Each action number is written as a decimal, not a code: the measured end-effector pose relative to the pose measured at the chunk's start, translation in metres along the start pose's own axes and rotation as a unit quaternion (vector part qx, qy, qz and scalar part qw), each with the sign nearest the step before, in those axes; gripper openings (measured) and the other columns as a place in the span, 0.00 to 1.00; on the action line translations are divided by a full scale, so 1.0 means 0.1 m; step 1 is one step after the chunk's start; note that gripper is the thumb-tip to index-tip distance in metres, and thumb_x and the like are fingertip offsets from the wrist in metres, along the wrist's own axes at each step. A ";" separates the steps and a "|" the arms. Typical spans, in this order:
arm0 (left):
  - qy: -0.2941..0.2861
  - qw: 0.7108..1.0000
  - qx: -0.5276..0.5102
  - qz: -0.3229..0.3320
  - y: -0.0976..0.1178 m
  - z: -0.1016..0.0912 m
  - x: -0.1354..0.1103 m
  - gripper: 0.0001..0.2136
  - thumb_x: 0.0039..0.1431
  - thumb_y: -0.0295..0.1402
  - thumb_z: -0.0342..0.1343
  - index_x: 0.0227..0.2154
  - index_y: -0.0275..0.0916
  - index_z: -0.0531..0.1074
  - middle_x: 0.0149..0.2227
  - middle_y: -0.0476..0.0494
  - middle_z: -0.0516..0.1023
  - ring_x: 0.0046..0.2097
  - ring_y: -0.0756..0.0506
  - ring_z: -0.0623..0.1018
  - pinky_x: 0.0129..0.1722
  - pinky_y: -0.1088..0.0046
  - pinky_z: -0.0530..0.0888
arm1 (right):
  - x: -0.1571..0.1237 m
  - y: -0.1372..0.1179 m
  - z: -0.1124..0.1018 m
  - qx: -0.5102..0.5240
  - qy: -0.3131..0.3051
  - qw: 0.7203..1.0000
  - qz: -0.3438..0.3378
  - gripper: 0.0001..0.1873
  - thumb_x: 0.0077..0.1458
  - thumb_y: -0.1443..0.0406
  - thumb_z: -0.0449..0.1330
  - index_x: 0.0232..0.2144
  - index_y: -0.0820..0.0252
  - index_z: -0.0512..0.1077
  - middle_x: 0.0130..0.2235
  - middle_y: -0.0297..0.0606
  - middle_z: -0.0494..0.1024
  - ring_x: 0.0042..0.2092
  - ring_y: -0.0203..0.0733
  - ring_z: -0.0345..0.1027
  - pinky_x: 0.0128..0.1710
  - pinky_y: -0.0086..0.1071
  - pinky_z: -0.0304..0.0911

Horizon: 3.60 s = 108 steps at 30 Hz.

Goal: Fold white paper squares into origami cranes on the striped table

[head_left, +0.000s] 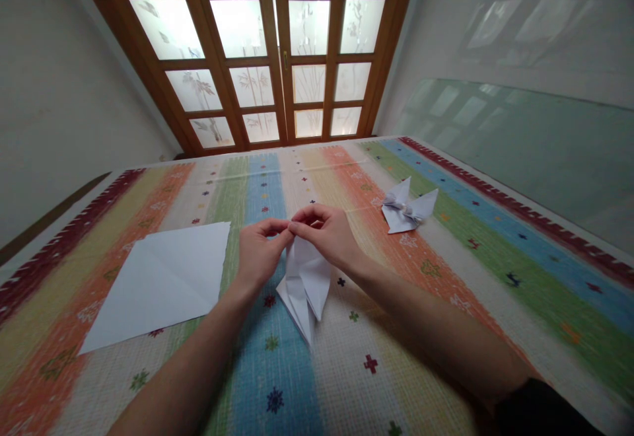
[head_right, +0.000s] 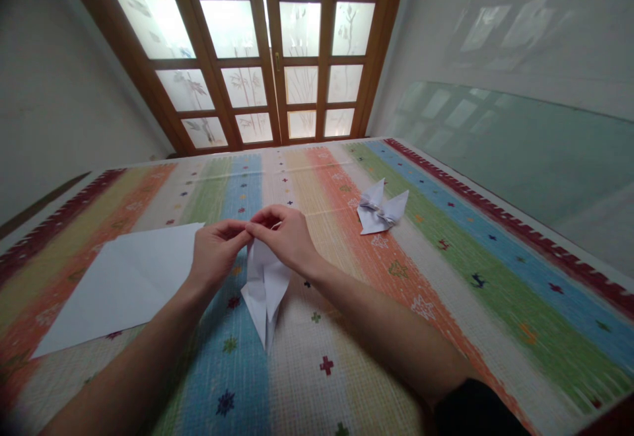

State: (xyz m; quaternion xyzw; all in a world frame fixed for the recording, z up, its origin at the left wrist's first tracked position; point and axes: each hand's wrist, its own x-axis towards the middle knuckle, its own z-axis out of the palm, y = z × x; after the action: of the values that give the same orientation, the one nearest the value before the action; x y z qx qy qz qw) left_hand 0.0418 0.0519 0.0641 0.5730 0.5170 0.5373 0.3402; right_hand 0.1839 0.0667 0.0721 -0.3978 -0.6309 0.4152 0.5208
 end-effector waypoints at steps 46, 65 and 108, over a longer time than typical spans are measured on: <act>-0.026 0.991 0.119 0.052 -0.29 0.12 -0.07 0.05 0.49 0.35 0.62 0.22 0.41 0.78 0.25 0.49 0.80 0.29 0.46 0.77 0.36 0.69 0.71 | 0.09 -0.01 -0.14 -0.024 0.062 0.997 -0.031 0.05 0.44 0.63 0.65 0.22 0.59 0.73 0.25 0.32 0.77 0.26 0.34 0.68 0.28 0.29 0.64; -0.038 0.972 0.208 0.102 -0.45 0.12 -0.08 0.03 0.51 0.29 0.59 0.25 0.40 0.77 0.29 0.48 0.80 0.34 0.45 0.77 0.41 0.66 0.72 | 0.12 0.03 -0.17 -0.022 0.102 0.994 -0.040 0.05 0.46 0.64 0.65 0.22 0.59 0.74 0.25 0.32 0.77 0.27 0.34 0.68 0.29 0.29 0.64; -0.209 0.965 0.085 0.131 -0.69 0.03 0.06 0.16 0.51 0.33 0.60 0.45 0.41 0.75 0.46 0.42 0.79 0.48 0.41 0.76 0.52 0.57 0.70 | 0.01 0.13 0.00 -0.007 0.076 0.996 -0.037 0.07 0.46 0.61 0.64 0.23 0.58 0.73 0.26 0.32 0.77 0.27 0.35 0.69 0.29 0.30 0.66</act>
State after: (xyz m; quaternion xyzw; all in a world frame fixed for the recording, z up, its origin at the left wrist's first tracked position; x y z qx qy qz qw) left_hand 0.0287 0.0742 0.0003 0.7623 0.3985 0.3996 0.3169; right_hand 0.1845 0.0716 0.0599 -0.4086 -0.6065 0.3596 0.5796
